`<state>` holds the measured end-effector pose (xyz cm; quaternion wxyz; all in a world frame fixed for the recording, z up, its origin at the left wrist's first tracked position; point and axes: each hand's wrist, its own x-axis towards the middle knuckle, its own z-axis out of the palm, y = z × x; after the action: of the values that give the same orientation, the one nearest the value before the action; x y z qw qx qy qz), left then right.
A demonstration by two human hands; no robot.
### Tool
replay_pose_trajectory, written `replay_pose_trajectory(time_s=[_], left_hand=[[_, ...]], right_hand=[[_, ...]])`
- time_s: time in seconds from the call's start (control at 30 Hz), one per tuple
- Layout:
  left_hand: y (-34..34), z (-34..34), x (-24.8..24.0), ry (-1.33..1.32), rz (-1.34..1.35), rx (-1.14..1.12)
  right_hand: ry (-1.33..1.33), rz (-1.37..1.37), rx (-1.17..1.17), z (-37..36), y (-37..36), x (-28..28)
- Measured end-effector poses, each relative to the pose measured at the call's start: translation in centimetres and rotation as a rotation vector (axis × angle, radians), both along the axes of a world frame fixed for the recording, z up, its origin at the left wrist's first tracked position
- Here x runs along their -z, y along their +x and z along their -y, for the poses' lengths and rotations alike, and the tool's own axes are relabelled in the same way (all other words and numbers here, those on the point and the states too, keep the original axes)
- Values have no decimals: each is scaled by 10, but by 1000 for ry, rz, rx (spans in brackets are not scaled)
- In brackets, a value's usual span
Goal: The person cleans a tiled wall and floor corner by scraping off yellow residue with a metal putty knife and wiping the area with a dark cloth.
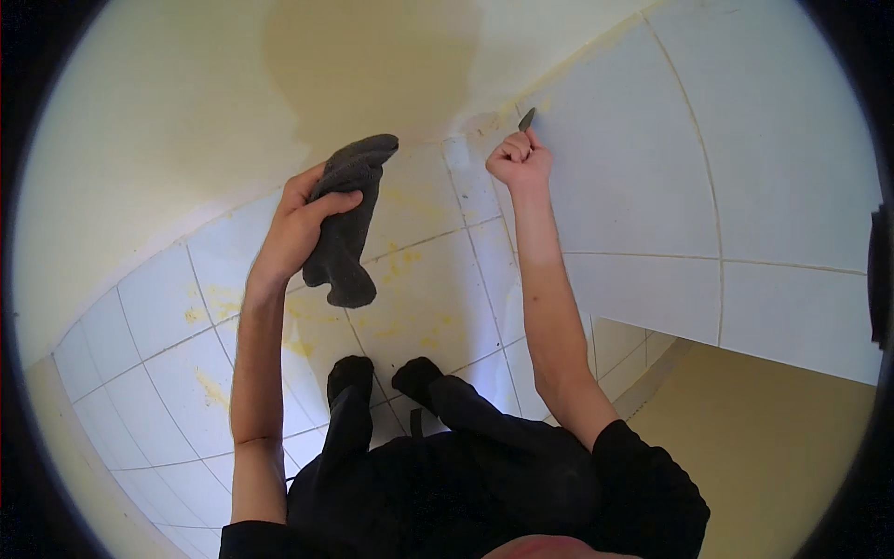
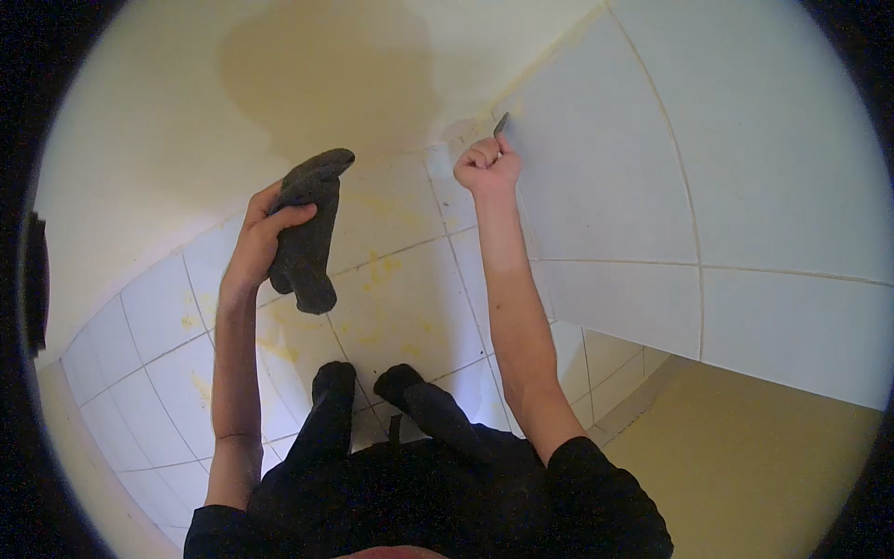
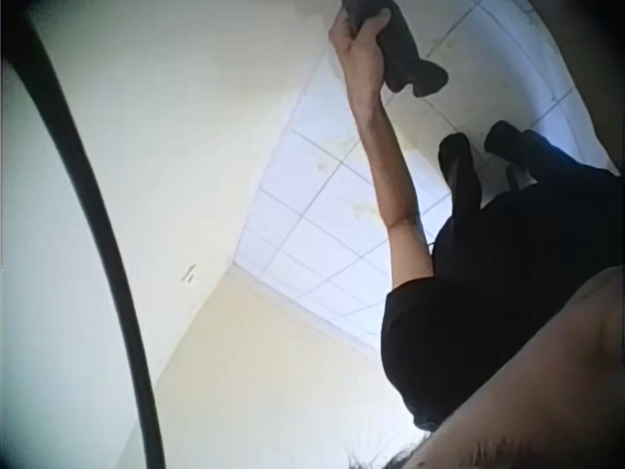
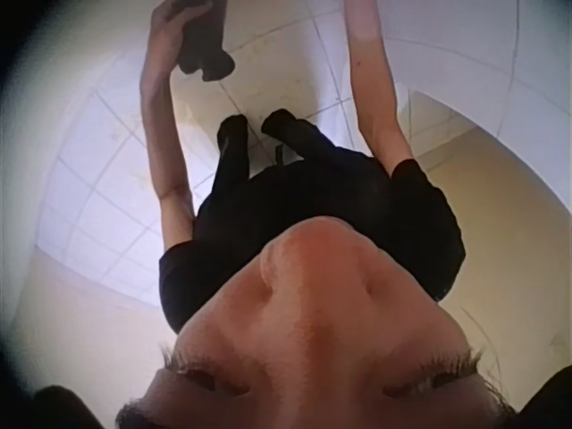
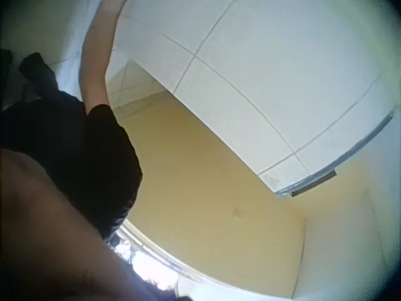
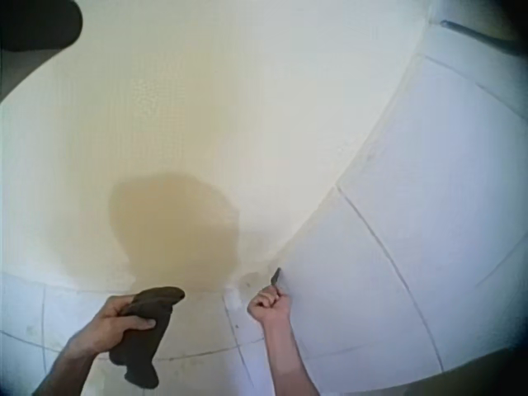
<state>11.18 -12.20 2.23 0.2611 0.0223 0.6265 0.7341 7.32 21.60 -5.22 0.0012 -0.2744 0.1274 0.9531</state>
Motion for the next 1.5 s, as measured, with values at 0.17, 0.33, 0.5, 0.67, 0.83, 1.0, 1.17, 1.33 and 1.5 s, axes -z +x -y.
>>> replay_pose_trajectory(time_s=[0.17,0.33,0.5,0.67,0.83,1.0,1.17,1.33,1.5], left_hand=[[4,17,4,2,-75,-53],[-4,21,4,56,60,-20],[1,20,-2,21,-41,-65],[-3,27,8,19,41,40],[0,33,8,9,-23,32],[0,25,4,-18,11,21],[5,24,-9,25,-99,-57],[4,27,4,21,0,30],[4,23,4,34,-65,25]], right_hand=[[-5,-20,-43,3,21,-6],[3,-79,-13,6,7,-4],[92,-50,-45,7,19,-7],[20,-37,28,15,11,-11],[95,-18,-20,15,23,-14],[82,-55,1,9,11,-6],[125,-10,-37,6,23,-9],[113,31,64,22,10,-17],[101,86,-38,8,28,-21]])
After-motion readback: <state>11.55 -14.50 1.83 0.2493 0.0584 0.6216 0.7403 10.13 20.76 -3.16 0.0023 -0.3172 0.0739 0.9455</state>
